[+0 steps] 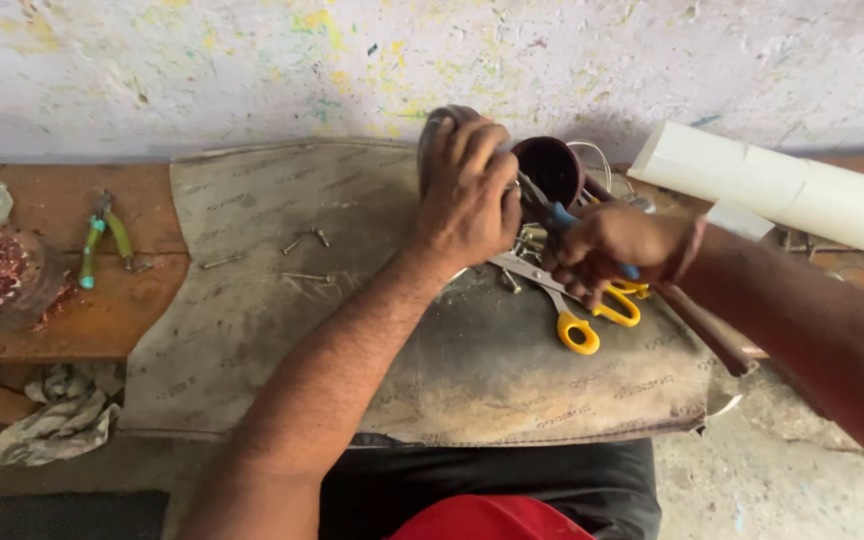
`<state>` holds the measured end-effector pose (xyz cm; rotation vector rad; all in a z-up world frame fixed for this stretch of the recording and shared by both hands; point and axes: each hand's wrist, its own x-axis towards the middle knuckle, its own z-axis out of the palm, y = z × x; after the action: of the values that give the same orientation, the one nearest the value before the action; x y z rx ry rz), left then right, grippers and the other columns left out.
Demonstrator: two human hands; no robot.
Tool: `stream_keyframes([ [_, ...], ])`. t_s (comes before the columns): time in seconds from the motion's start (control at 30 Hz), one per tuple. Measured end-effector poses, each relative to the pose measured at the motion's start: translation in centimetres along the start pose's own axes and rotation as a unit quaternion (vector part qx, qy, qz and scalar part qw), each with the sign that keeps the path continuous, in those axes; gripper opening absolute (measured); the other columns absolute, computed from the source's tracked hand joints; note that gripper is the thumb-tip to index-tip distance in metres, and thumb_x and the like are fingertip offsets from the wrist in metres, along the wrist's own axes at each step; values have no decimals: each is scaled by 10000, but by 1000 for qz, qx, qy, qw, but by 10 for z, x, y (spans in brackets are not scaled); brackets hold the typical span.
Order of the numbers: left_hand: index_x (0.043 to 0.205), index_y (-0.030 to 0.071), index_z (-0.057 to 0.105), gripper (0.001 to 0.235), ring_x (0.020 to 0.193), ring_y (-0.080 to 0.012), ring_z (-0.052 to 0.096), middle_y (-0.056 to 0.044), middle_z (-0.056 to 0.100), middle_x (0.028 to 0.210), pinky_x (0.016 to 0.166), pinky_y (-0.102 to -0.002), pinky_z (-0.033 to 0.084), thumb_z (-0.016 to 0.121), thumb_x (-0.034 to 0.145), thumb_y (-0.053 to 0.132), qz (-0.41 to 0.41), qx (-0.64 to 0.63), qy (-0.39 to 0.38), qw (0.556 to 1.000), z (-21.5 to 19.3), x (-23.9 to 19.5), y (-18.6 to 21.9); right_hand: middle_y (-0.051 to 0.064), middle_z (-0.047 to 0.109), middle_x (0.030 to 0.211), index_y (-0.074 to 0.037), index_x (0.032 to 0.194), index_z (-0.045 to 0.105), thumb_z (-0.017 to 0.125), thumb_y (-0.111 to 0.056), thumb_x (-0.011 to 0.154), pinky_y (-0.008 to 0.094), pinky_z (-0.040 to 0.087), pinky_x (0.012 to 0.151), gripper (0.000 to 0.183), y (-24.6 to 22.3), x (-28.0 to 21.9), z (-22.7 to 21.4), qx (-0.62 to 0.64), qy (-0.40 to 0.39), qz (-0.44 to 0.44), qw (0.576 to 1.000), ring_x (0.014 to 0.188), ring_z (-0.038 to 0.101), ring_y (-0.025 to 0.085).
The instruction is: The person disassembles a ceiling fan motor housing by using pliers to pull out internal components and a screwdriver to pry parts open, occasionally using a hammer to tap the housing.
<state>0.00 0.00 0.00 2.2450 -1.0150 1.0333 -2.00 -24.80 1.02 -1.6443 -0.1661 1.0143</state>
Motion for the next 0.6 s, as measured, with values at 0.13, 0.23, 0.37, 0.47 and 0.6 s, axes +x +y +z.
stream_keyframes([
  [0.13, 992, 54, 631, 212, 1359, -354, 450, -169, 525, 1327, 1222, -637, 238, 716, 846, 182, -33, 2, 19, 999, -4, 2, -2, 145, 653, 810, 63, 993, 619, 608, -158, 826, 383, 536, 636, 277, 17, 22, 36, 36, 98, -146, 984, 687, 632, 252],
  [0.23, 994, 35, 633, 233, 1358, -383, 442, -180, 517, 1321, 1198, -654, 236, 722, 841, 186, -19, 21, 40, 999, -13, 6, -1, 94, 691, 855, 11, 1049, 647, 600, -78, 781, 331, 549, 703, 285, 18, 53, 75, 60, 231, -246, 939, 749, 666, 211],
  [0.37, 1002, 27, 640, 245, 1360, -381, 443, -181, 512, 1326, 1198, -648, 253, 717, 832, 187, -24, 5, 22, 999, -13, 9, 5, 84, 706, 868, -10, 1061, 652, 614, -52, 769, 300, 535, 702, 298, 32, 74, 78, 14, 303, -312, 900, 770, 664, 181],
  [0.47, 1002, 32, 645, 241, 1357, -365, 448, -170, 518, 1321, 1213, -657, 249, 717, 826, 181, -22, 9, 27, 999, -16, 7, 4, 120, 671, 785, 20, 966, 639, 600, -33, 750, 334, 507, 621, 226, 43, 77, 68, 35, 253, -306, 917, 674, 632, 214],
  [0.6, 1009, 29, 635, 256, 1358, -386, 437, -191, 514, 1319, 1187, -658, 246, 713, 817, 179, -9, -5, 29, 1000, -11, 6, 9, 124, 628, 733, 38, 867, 618, 572, -14, 735, 370, 514, 572, 149, 43, 54, 63, 94, 175, -286, 937, 621, 608, 231],
])
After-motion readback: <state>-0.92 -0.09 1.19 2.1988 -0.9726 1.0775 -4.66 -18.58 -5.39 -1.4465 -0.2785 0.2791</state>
